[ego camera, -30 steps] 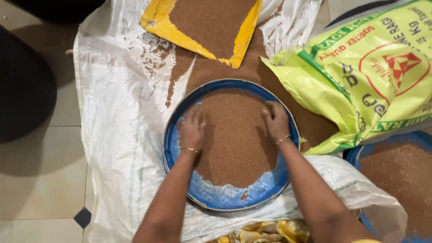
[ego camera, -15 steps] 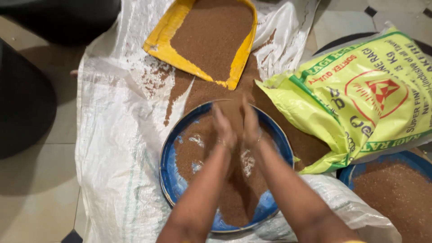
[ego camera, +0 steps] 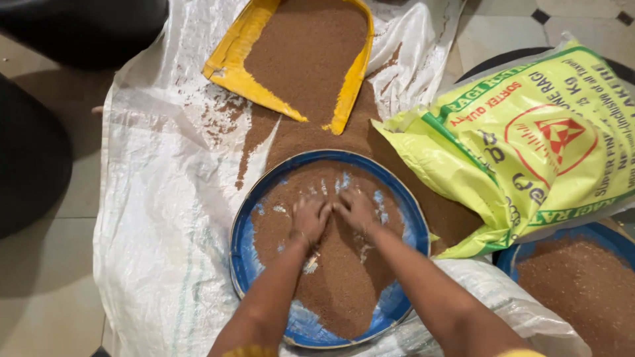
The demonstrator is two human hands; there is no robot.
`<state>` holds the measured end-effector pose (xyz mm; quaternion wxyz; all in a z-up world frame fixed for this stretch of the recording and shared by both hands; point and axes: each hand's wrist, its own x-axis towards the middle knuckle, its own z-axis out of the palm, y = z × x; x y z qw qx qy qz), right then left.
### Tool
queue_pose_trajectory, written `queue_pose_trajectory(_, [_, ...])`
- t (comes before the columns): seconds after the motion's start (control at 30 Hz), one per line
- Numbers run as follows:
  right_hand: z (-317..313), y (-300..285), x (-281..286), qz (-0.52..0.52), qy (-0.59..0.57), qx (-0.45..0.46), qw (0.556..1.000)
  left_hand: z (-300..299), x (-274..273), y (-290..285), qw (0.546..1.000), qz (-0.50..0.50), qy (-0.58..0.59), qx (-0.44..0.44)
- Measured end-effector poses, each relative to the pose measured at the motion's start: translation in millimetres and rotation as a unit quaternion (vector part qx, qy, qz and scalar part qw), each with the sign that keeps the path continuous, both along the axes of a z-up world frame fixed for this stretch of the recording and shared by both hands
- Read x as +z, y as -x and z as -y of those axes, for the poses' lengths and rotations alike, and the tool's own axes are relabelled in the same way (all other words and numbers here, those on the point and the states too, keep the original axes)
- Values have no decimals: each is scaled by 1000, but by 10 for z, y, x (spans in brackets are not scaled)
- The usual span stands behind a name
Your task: Manually sort through ragi grains in a tray to remove impurities or specific seeds.
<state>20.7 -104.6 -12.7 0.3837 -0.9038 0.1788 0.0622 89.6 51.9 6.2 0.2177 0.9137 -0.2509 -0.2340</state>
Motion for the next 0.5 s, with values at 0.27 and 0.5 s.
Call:
queue_pose_trajectory(0.27, [-1012,992,-232,145,-367,-352,848,22,336,1348,881,-187,153,406])
queue_pose_trajectory(0.5, [255,-536,1618,278,-721,-237,589,1103,935,-645,622,-234,680,311])
